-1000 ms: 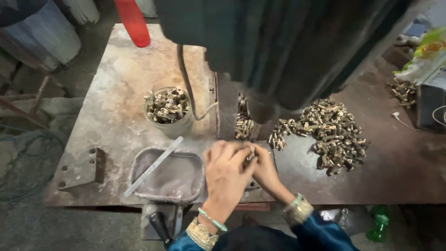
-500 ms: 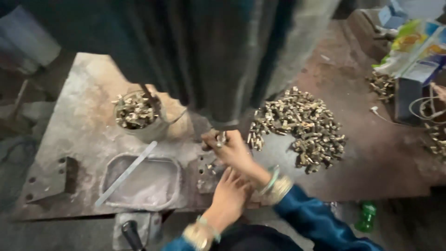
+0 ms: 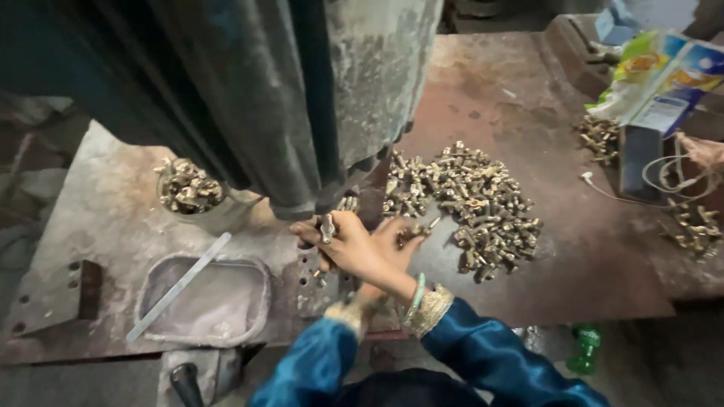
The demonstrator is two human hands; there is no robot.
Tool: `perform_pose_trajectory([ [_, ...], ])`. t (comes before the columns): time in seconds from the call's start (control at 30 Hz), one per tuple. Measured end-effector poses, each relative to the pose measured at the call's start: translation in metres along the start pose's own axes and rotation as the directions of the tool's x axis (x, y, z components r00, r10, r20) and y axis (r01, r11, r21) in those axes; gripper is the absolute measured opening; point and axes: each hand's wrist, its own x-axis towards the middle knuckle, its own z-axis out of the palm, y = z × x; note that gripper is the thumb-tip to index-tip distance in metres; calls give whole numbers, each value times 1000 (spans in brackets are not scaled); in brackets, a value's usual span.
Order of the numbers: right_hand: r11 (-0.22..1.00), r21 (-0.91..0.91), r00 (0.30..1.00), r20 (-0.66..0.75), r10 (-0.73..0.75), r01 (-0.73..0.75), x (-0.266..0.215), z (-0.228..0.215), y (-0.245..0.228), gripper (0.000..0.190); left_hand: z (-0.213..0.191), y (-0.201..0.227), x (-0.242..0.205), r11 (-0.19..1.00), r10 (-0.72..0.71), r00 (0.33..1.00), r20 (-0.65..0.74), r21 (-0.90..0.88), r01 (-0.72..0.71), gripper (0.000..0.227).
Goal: The person picks small brass fittings from a pile on the workbench and places them one at a time into a fixture under a bench press machine, operates the press to form each piece, and moves finished pieces onto a growing pile beside the machine.
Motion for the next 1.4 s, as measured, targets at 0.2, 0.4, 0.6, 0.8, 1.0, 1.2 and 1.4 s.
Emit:
perform_pose_trajectory([
  [0.2,990,-87,952,275,134,-114,3,-18,-36,28,49,-40,-65,302,-451,892,31,-935,185,29],
  [0.4,963,-262,833,517,196,-64,18,-35,-48,28,-55,22,-94,-374,-546,717,433,-892,254,29],
  [0.6,943,-315,810,522,267,-108,22,-38,-50,24,-148,63,-126,999,-47,881,-471,-28,38,21],
  [0.8,931,-337,836,465,292,-138,19,-37,-53,25,-148,51,-143,959,-137,960,-245,208,190,44],
  [1.0,962,-265,856,483,185,-58,16,-36,-41,27,-97,10,-128,814,-293,943,-159,476,334,21],
  [1.2,969,-209,897,392,206,-131,11,-33,-36,23,34,-6,-100,885,-210,976,48,435,169,12],
  [1.4,995,70,904,-426,-34,71,-9,33,2,16,-33,23,-137,985,-170,984,-48,-5,170,24],
])
